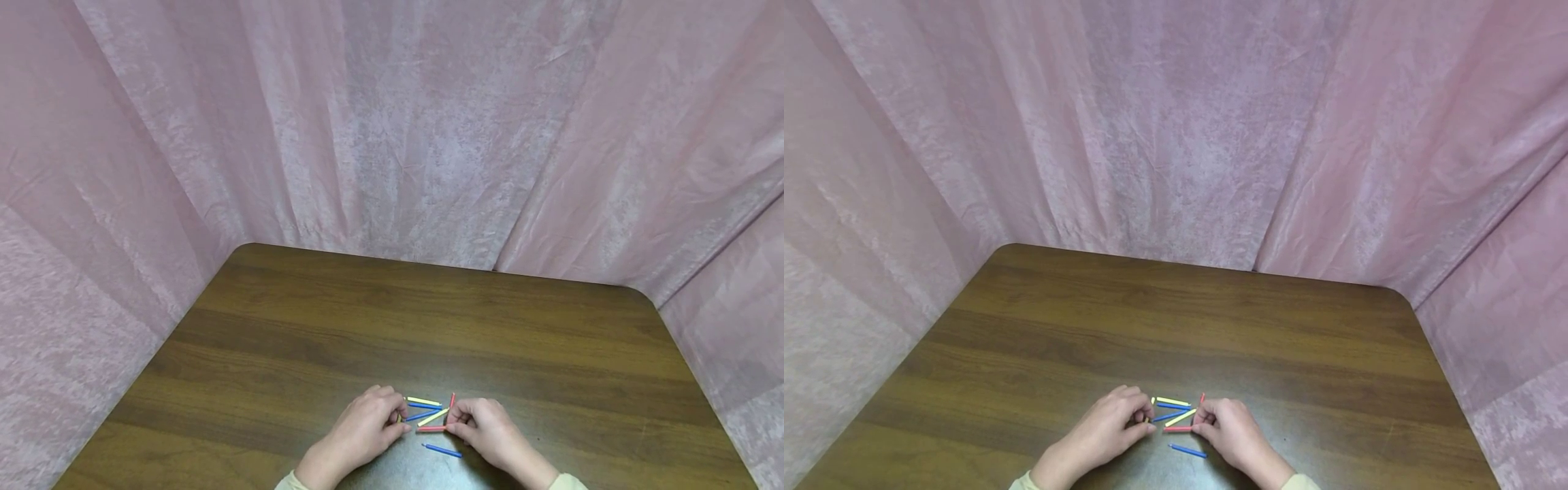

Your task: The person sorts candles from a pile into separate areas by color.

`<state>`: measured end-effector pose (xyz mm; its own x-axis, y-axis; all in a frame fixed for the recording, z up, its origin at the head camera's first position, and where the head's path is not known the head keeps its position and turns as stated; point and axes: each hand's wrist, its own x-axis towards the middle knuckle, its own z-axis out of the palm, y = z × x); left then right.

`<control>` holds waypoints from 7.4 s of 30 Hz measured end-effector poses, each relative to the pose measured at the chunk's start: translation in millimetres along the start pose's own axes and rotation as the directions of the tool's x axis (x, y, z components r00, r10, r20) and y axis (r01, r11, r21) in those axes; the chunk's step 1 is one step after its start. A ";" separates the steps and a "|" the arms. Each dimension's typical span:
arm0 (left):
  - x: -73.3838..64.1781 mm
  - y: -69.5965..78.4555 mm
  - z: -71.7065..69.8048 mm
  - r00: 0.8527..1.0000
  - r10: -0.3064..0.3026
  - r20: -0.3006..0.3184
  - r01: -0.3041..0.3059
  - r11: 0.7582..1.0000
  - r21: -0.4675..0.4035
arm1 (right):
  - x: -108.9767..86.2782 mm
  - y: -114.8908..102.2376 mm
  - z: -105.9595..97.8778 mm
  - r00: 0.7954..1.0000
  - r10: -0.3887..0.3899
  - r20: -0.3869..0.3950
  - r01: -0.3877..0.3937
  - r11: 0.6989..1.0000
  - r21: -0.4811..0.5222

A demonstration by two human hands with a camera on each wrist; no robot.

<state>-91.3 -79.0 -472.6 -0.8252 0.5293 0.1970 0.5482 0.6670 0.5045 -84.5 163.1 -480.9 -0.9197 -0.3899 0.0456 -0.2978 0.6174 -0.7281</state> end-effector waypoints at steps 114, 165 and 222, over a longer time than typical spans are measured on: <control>49.2 45.5 39.4 0.997 0.077 -0.015 -0.065 0.920 0.386 | 58.1 17.8 -15.1 0.970 0.183 -0.159 -0.211 0.960 -0.185; 61.5 55.2 48.3 0.998 -0.021 0.053 -0.009 0.857 0.516 | 58.6 17.3 -15.8 0.970 0.186 -0.158 -0.216 0.956 -0.198; 57.9 46.2 41.7 0.999 -0.015 0.047 -0.009 0.885 0.465 | 57.5 20.7 -17.4 0.978 0.132 -0.162 -0.157 0.975 -0.155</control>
<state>-108.1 4.4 -472.9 -0.8261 0.5432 0.1496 0.5554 0.8298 0.0541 -148.0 165.3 -481.4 -0.9801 -0.1892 0.0598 -0.1858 0.7695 -0.6110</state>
